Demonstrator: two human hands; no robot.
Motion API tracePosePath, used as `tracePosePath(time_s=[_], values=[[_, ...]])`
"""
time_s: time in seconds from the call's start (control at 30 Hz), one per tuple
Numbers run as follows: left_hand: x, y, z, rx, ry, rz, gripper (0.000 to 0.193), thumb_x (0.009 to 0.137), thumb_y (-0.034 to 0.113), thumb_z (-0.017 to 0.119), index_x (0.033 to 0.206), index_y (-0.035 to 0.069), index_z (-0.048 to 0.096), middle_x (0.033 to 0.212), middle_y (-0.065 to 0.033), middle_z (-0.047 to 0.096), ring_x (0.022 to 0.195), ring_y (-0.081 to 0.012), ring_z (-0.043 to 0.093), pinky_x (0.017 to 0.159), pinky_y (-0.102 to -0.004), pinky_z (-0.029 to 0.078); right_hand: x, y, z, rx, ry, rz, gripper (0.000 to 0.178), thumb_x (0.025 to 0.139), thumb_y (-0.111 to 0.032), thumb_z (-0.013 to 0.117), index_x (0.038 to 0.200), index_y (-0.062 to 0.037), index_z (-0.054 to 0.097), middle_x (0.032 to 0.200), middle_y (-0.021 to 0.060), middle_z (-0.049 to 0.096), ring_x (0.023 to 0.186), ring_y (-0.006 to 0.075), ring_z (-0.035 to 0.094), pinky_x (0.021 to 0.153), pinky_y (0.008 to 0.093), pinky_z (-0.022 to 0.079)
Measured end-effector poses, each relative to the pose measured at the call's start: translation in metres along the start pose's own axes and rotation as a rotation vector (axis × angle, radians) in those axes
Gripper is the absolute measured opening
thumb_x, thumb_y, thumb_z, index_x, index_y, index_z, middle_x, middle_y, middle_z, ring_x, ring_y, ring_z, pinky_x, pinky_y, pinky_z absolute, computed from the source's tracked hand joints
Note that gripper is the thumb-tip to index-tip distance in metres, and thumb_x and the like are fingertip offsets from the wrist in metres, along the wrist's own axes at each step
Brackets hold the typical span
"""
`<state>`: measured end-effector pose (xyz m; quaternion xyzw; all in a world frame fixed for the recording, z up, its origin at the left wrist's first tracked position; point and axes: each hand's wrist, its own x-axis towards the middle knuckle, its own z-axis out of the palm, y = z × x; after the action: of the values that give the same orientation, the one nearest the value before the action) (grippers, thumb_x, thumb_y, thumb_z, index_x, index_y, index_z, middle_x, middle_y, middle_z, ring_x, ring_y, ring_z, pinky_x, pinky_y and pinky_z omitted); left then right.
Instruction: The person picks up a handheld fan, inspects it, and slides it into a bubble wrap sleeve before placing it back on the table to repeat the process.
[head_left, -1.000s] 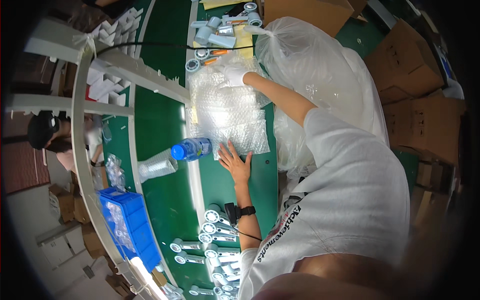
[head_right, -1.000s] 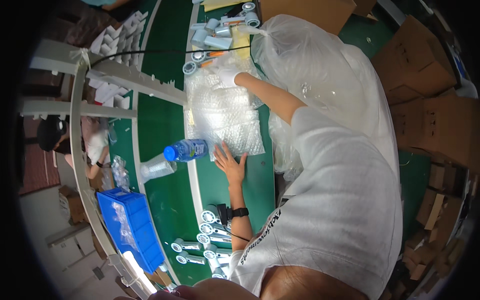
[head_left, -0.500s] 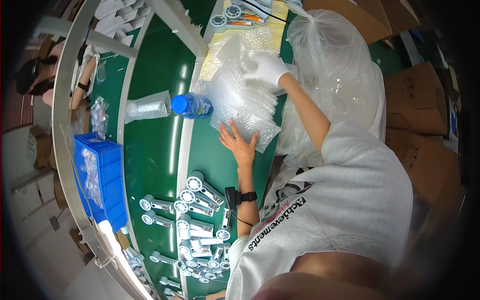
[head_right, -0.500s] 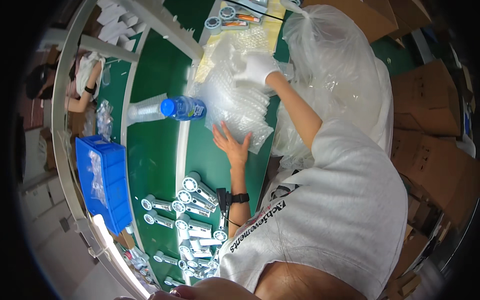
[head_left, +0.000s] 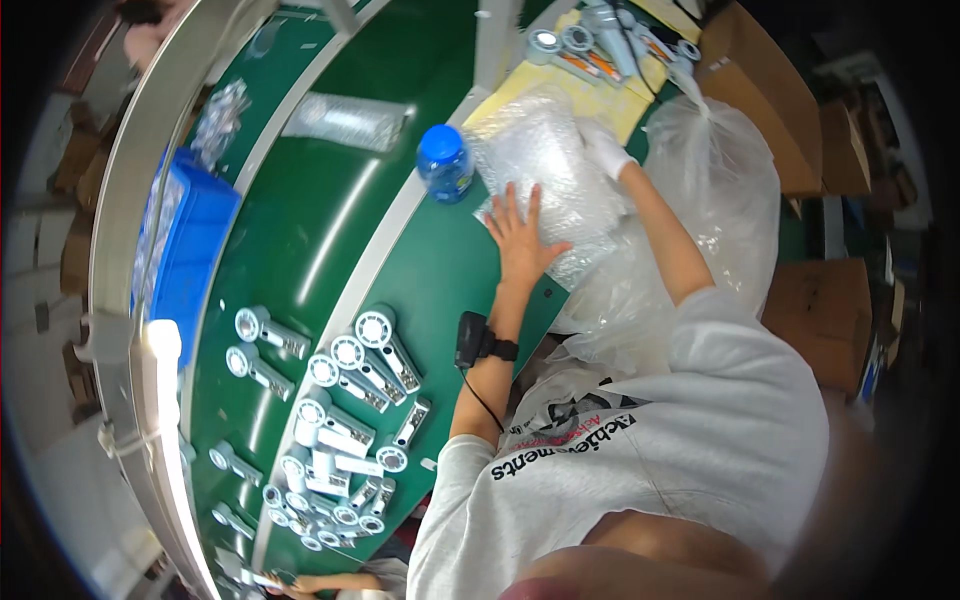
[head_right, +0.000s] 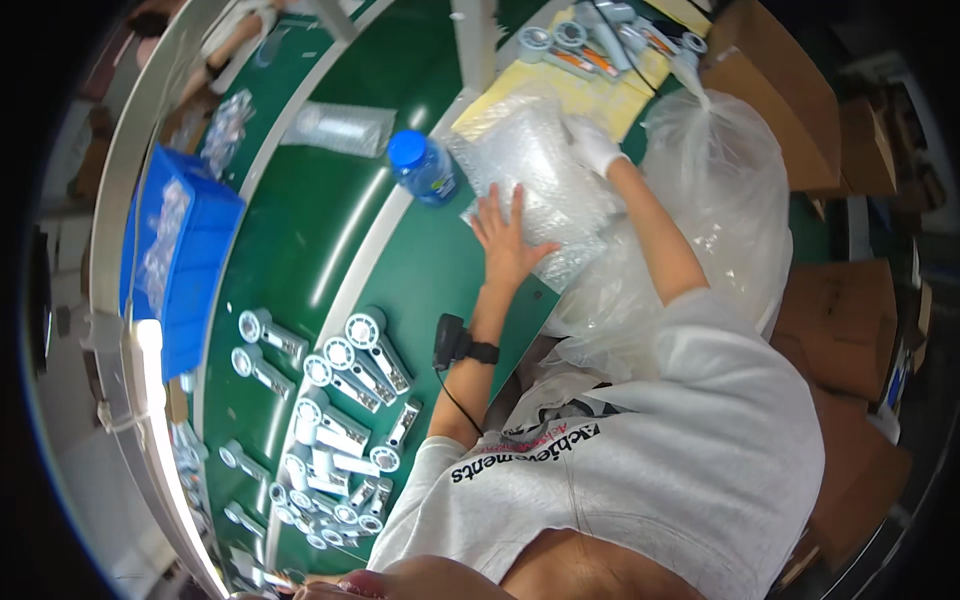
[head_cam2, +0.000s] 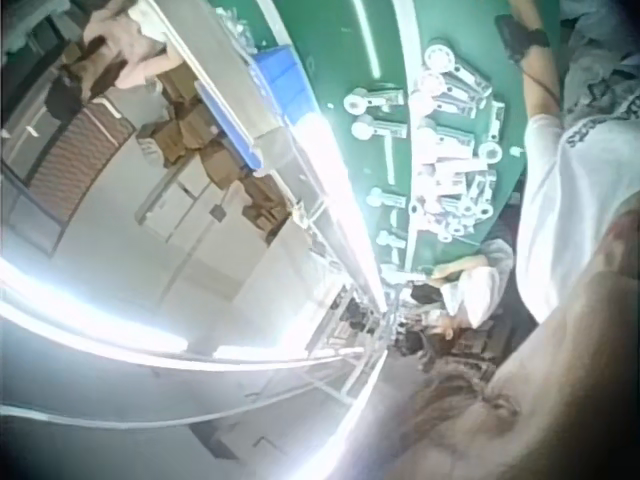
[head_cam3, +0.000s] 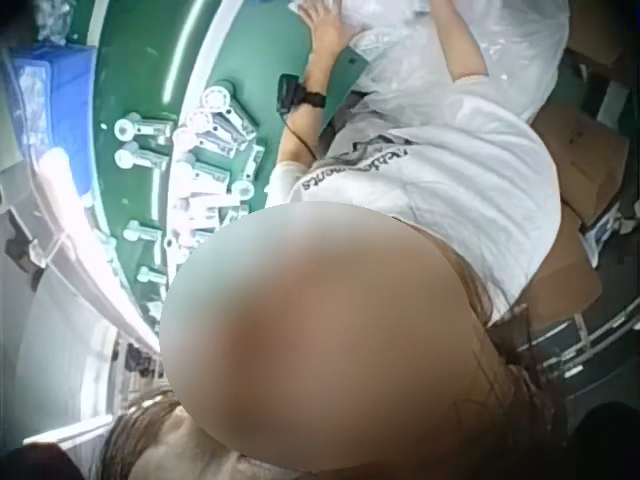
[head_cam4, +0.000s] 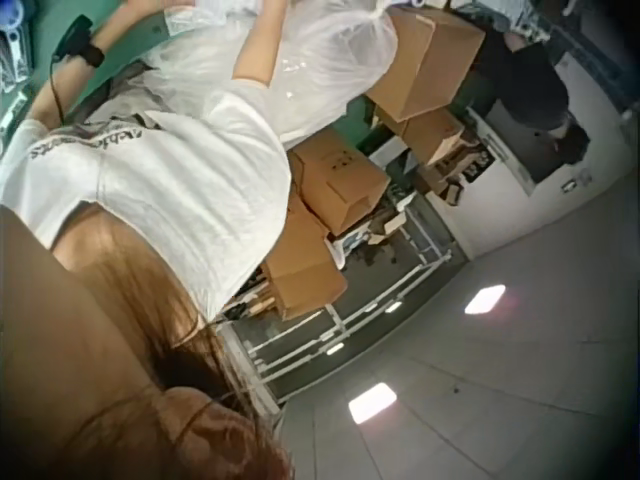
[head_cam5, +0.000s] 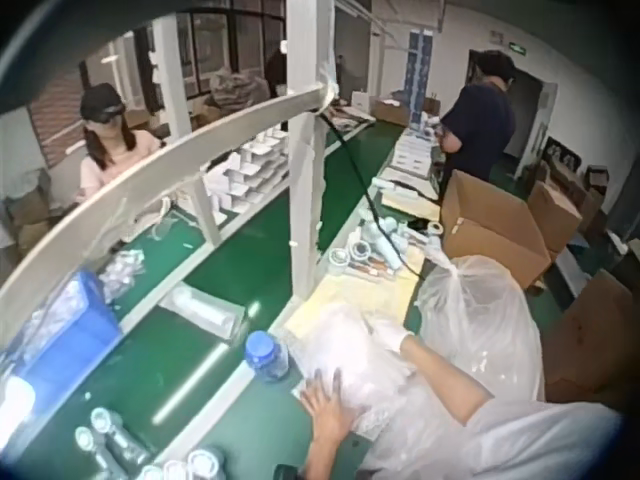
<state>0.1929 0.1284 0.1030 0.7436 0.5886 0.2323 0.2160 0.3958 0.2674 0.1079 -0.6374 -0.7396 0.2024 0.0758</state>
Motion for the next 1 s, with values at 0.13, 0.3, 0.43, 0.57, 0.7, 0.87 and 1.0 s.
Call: tracePosePath(time_s=[0.13,0.3,0.43,0.57,0.7,0.87,1.0], values=[[-0.027,0.017,-0.009,0.026,0.036,-0.090,0.103,0.051,0.042,0.075,0.135,0.017,0.020,0.138,-0.0202,0.009,0.125,-0.0430,0.010,0.098,-0.0585,0.010,-0.019,0.001,0.019,0.017,0.163,-0.130,0.041,0.068,-0.016,0.052,0.107,-0.0012,0.051,0.105,0.0231,0.051,0.101,0.0341,0.048,0.088,0.0392,0.036],[-0.059,-0.003,-0.064,0.029,0.193,-0.118,0.092,0.057,0.035,0.072,0.133,0.016,0.025,0.137,-0.0214,0.013,0.125,-0.0426,0.011,0.098,-0.0582,0.008,-0.019,-0.033,-0.040,-0.053,0.206,-0.026,0.043,0.074,-0.027,0.061,0.107,-0.0008,0.053,0.107,0.0154,0.056,0.100,0.0260,0.052,0.086,0.0311,0.039],[-0.071,-0.085,-0.164,0.127,0.484,-0.419,0.079,0.058,0.032,0.069,0.123,0.004,0.036,0.127,-0.0269,0.026,0.119,-0.0419,0.022,0.095,-0.0524,0.019,-0.036,-0.019,-0.096,0.219,0.214,0.031,0.046,0.073,-0.032,0.063,0.106,-0.0008,0.055,0.103,0.0142,0.058,0.096,0.0243,0.054,0.085,0.0278,0.039],[-0.116,-0.249,-0.219,0.381,0.581,-1.057,0.083,0.055,0.047,0.074,0.113,0.001,0.038,0.116,-0.0276,0.039,0.106,-0.0397,0.041,0.088,-0.0458,0.034,-0.059,-0.053,-0.095,0.138,0.433,0.117,0.039,0.076,-0.026,0.061,0.106,-0.0015,0.056,0.104,0.0130,0.058,0.095,0.0208,0.054,0.084,0.0274,0.039],[-0.111,-0.293,-0.196,0.208,0.457,-1.087,0.077,0.056,0.038,0.074,0.109,-0.005,0.038,0.111,-0.0289,0.043,0.098,-0.0425,0.045,0.087,-0.0445,0.036,-0.125,-0.156,-0.047,0.446,0.273,-0.048,0.030,0.077,-0.016,0.059,0.104,-0.0044,0.058,0.100,0.0089,0.060,0.091,0.0176,0.056,0.081,0.0270,0.040],[-0.119,-0.336,-0.199,-0.043,0.491,-0.960,0.070,0.058,0.019,0.071,0.112,-0.010,0.036,0.104,-0.0306,0.047,0.095,-0.0435,0.048,0.088,-0.0410,0.037,-0.175,-0.252,0.014,0.819,-0.411,-0.227,0.027,0.076,-0.016,0.061,0.101,-0.0045,0.059,0.096,0.0084,0.060,0.089,0.0152,0.056,0.078,0.0251,0.043],[-0.100,-0.211,-0.186,-0.145,0.489,-0.530,0.075,0.058,0.004,0.062,0.124,-0.007,0.027,0.112,-0.0302,0.044,0.106,-0.0382,0.045,0.091,-0.0354,0.034,-0.140,-0.285,0.026,1.103,-0.121,-0.357,0.036,0.075,-0.017,0.062,0.107,-0.0033,0.054,0.095,0.0080,0.060,0.088,0.0159,0.056,0.078,0.0257,0.044]])
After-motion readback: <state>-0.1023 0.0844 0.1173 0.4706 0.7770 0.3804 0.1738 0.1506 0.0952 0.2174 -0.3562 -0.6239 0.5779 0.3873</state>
